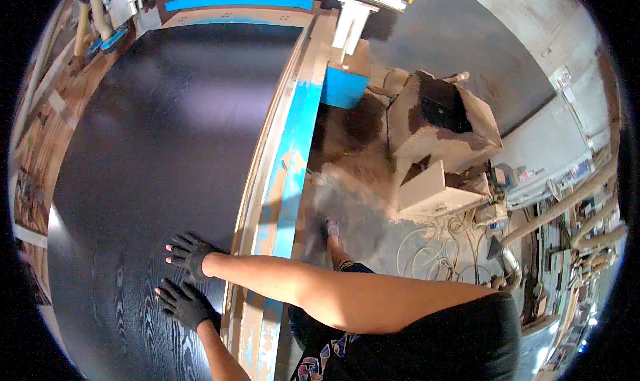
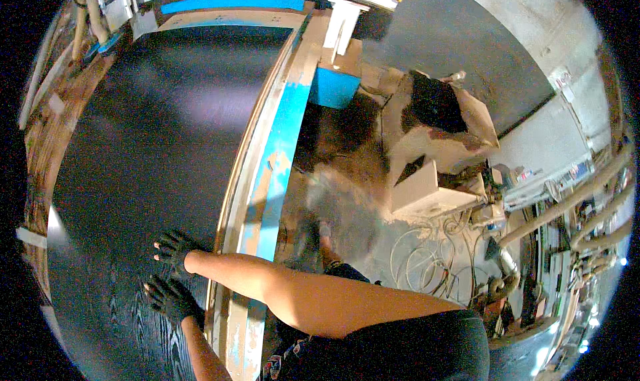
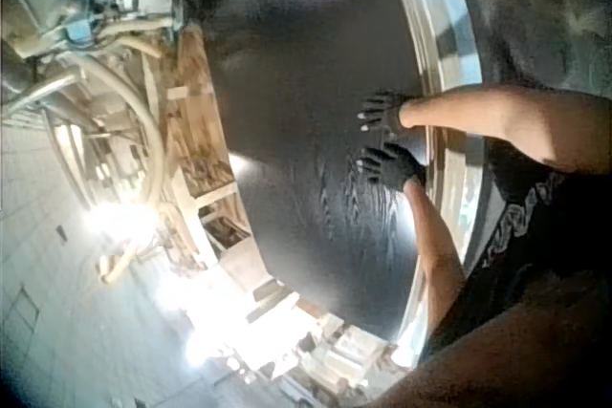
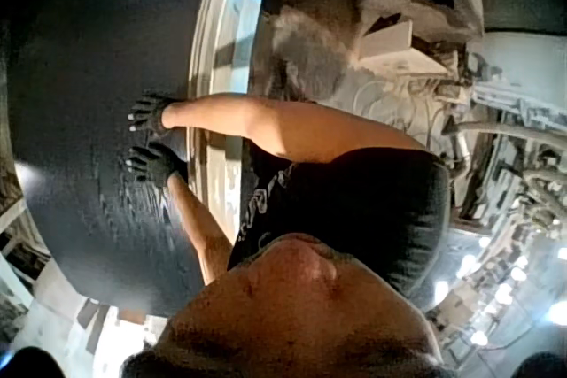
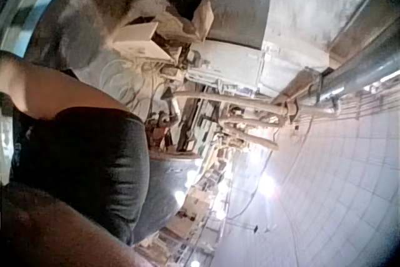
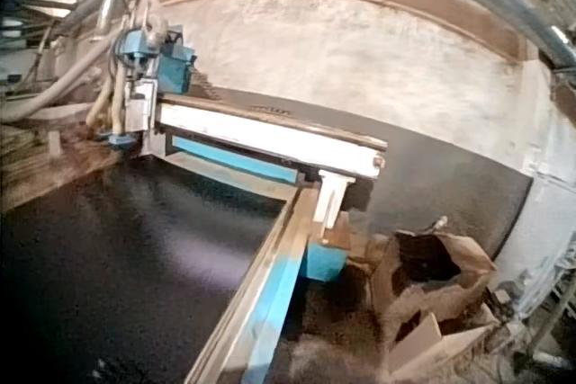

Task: The person lifts a large black wooden panel from a stack and places it onto the bed of a CNC machine, then uses a keyboard and mouse to operate the machine before adjusting the panel's position on the bed.

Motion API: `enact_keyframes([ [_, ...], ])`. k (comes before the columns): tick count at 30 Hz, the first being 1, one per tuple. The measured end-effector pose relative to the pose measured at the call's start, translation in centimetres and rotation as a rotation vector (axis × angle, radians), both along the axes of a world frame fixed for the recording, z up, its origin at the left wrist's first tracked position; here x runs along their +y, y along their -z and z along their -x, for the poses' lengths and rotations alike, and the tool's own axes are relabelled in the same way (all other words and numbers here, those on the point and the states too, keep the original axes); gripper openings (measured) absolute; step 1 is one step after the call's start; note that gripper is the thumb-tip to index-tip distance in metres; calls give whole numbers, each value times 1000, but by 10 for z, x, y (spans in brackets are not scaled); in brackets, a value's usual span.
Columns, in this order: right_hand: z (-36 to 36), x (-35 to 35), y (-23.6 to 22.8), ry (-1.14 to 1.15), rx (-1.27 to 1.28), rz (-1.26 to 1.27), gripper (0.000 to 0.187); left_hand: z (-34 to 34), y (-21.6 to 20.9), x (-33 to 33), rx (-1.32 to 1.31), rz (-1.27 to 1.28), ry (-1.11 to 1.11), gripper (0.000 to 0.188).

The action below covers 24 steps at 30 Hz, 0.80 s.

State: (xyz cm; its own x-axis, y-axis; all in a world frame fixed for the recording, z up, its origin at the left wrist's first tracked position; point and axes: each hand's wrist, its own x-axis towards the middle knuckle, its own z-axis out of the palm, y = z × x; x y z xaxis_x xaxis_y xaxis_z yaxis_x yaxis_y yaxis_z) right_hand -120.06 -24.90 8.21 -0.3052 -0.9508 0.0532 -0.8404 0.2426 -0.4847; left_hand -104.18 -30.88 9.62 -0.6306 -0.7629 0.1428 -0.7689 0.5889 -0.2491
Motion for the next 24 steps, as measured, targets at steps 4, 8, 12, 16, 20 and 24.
enact_keyframes([
  [4,8,-11,-10,-69,-12,-36,81,12,-2,8,-80,69,15,56],
  [8,50,5,13,-114,59,-7,78,35,-8,17,197,-25,114,53],
  [12,47,5,-20,-254,59,-148,77,-3,-14,14,190,-59,80,54],
  [16,84,8,-33,-298,144,-258,78,17,-27,21,222,-90,75,54],
  [20,133,5,-40,-264,158,-292,78,25,-31,18,259,-105,109,55],
  [24,193,-5,-47,-201,205,-297,74,14,-25,9,234,-112,101,57],
])
